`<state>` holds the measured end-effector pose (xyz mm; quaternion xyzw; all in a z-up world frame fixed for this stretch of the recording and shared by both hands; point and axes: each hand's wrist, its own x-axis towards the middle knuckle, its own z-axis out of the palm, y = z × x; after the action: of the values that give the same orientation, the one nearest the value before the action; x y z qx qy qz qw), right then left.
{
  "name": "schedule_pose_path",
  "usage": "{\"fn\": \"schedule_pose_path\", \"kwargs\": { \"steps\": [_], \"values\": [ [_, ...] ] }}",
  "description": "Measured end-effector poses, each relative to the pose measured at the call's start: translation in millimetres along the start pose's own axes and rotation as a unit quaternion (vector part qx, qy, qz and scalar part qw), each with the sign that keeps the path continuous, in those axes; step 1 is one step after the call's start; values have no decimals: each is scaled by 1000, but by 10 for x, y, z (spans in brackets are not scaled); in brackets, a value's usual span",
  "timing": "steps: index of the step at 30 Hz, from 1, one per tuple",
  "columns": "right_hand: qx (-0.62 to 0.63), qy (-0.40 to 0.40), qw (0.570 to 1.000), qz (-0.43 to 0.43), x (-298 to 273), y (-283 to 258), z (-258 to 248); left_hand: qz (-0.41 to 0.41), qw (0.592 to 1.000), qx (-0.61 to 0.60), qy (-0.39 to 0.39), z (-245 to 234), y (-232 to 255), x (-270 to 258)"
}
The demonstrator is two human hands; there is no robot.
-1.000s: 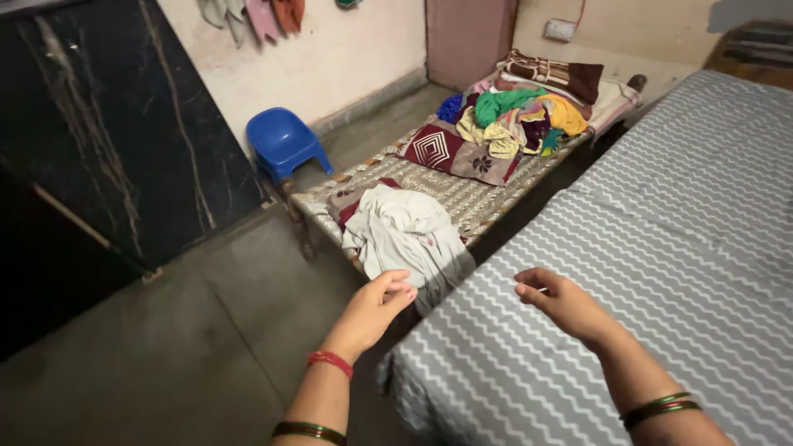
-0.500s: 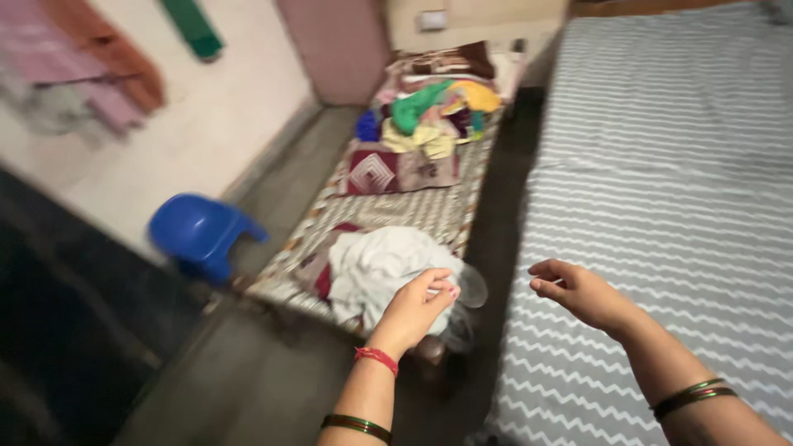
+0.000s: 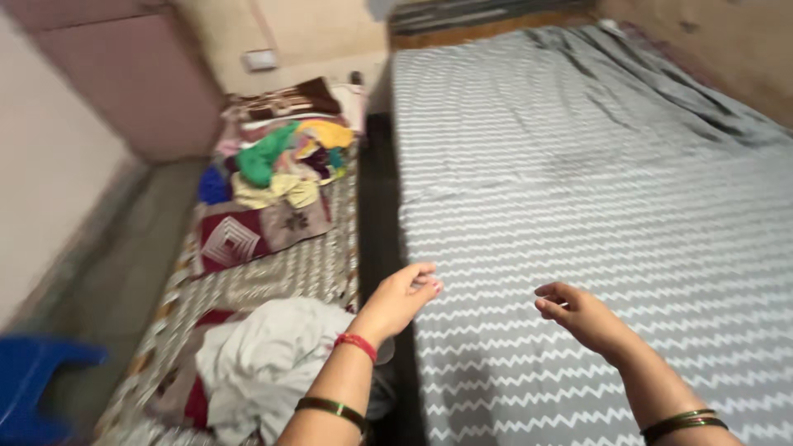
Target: The person spreads a gray and white zigzag-patterned sheet over a mattress, smoothing it out and tucking the edges under. They adjust the sheet repeatedly to ensure it is flat and properly aligned on the bed frame.
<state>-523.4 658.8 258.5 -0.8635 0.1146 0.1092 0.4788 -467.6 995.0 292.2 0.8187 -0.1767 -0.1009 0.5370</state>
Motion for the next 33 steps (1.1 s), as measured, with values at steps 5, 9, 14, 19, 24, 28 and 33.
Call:
{"fn": "schedule_pose_path", "kwargs": {
  "steps": [5,9,14,19,24,28,33],
  "values": [
    [9,63,993,98,-84,408,-50,44,991,13,-123,440,-45,790],
    [39,124,978,165,-240,671,94,82,970,11,-227,800,28,1211],
    [7,149,965,214,-570,949,421,88,940,10,-328,1108,12,1322],
    [47,163,953,252,-947,1026,549,106,913,14,-394,1509,86,1194],
    [36,209,950,231,-1284,1155,216,142,891,24,-431,1760,393,903],
    [39,251,941,224,-1515,1200,129,161,872,46,-461,1784,624,705],
    [40,268,941,203,-1456,886,110,172,863,54,-472,1639,734,794]
  ]
}}
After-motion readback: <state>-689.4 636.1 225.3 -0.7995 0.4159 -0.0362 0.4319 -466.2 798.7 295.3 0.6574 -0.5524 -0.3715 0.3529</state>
